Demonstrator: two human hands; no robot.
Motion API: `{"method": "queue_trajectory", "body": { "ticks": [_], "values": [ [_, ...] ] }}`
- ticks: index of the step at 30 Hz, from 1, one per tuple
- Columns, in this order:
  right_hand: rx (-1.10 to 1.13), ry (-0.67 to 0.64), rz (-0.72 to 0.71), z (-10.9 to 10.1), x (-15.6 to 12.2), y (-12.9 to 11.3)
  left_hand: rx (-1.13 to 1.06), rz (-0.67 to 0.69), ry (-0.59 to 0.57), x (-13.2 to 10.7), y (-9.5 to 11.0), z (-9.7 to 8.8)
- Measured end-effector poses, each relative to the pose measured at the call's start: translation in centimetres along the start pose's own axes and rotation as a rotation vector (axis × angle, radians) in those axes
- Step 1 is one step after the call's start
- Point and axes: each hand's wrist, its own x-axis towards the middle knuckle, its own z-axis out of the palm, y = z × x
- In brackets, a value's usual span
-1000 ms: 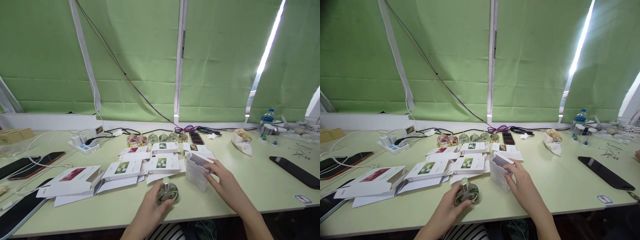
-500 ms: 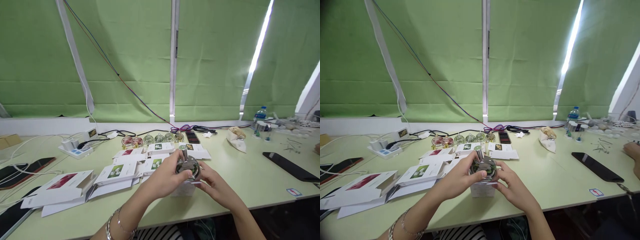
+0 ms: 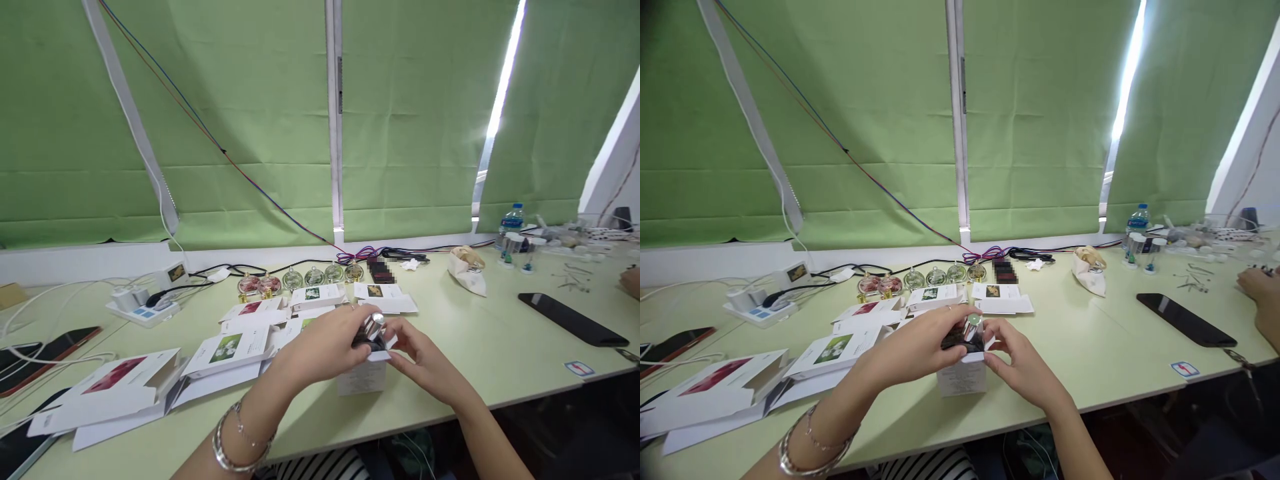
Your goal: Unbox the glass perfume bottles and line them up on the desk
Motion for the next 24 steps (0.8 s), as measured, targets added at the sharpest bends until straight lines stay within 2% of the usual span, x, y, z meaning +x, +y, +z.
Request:
{"method": "queue_trajectory", "body": {
  "ticks": [5,12,21,24],
  "values": [
    [-0.075,0.006,0.016,-0.1,0.1,0.0,-0.015,0.037,-0.043,0.9,-0.2,-0.4],
    [-0.029,0.052,0.047,0.3,-0.1,0.0,0.012,0.047,-0.055,0.6,0.1,-0.9],
    [-0.033,0.063,0.085,0.4,-0.1,-0.1,0.078,0.038,-0.09,0.5,-0.9,0.9],
    [-0.038,0.071,0.089,0.3,-0.1,0.0,0.064,0.054,-0.067,0.2,-0.7,1.1]
  ]
}}
